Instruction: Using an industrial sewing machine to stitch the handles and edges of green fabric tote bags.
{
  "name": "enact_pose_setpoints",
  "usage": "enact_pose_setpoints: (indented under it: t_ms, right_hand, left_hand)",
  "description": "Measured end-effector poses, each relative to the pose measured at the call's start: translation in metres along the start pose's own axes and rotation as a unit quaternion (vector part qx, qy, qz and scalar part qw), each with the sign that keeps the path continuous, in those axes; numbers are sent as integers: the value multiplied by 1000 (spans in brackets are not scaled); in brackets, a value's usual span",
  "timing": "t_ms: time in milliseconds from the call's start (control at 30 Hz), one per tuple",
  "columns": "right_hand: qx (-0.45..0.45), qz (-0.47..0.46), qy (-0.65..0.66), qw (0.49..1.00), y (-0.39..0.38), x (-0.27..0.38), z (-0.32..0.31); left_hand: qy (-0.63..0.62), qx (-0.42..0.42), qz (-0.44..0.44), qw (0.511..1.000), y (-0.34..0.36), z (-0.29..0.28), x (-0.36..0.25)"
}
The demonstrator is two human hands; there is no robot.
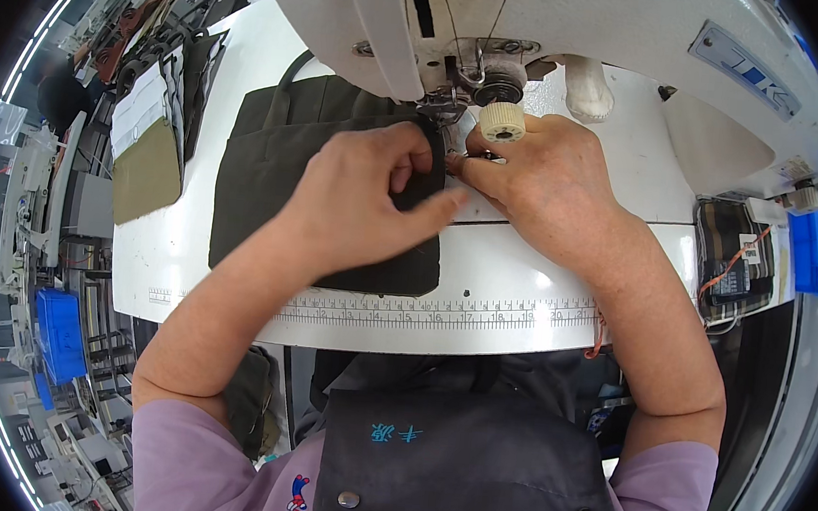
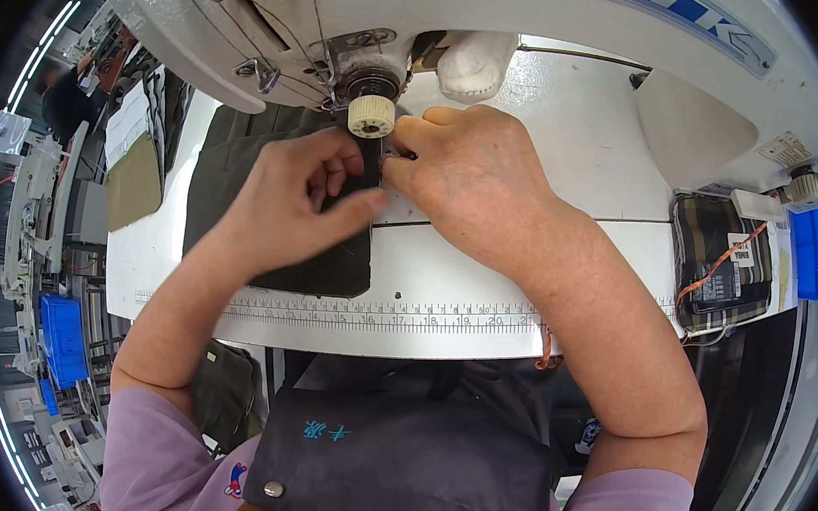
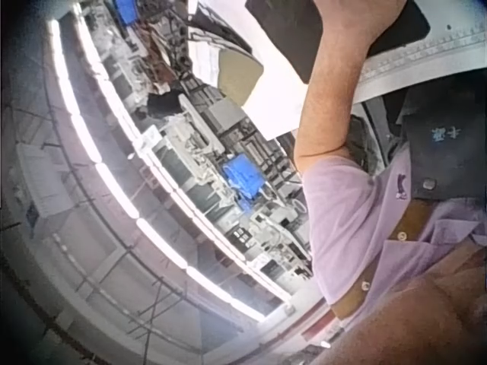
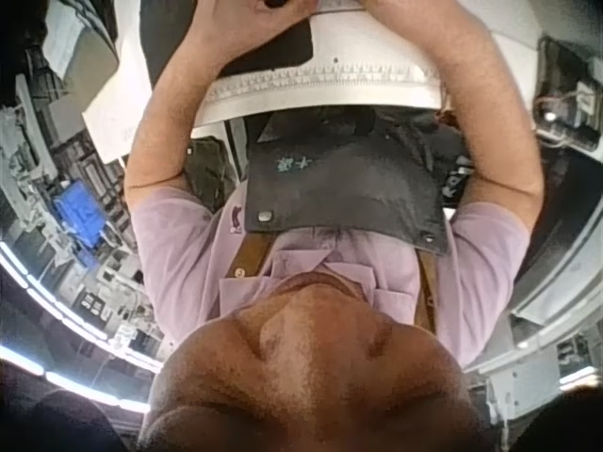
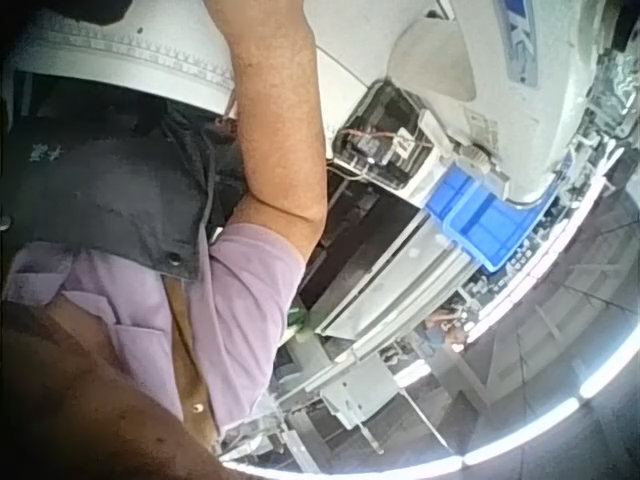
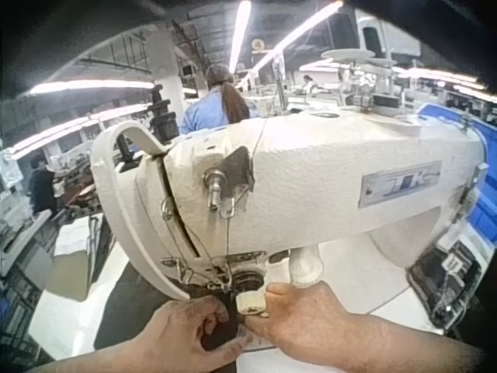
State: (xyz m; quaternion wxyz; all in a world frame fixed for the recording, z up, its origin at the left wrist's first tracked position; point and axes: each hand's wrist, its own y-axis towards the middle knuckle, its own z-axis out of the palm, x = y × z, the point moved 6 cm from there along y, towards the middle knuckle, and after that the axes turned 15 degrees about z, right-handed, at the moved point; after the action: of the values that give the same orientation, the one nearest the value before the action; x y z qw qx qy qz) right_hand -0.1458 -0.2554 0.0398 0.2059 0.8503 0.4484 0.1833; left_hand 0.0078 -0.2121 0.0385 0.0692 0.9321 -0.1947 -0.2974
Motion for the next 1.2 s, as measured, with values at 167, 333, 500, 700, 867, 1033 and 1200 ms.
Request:
enact_pose_setpoints:
  t_ms: [167,333,500,700,867,1033,1200]
  right_hand:
    - [-1,0,-4,1000,1,2,0]
    - [-12,-5,-5,1000,0,0,0]
    - [6,-6,-7,1000,-1,-2,3]
    - [-5,7,3,1000,0,0,1]
    - [-2,12,11,1000,-1,-2,2]
    - [-5,11,13,1000,0,-1,0]
    - [1,16,12,1000,0,-2,3]
  left_hand:
    - [78,-72,74,992,6,8,-5]
    - [-83,10,-68,994,8,-3,15]
    - [58,-2,15,998,4,-1,-10]
    - [163,24,105,981,6,-3,-16]
    - [126,10,92,988,4,0,-16]
    - [79,-5,78,994,-3,-1,-14]
    - [-4,-35,68,997,-8,0,-8]
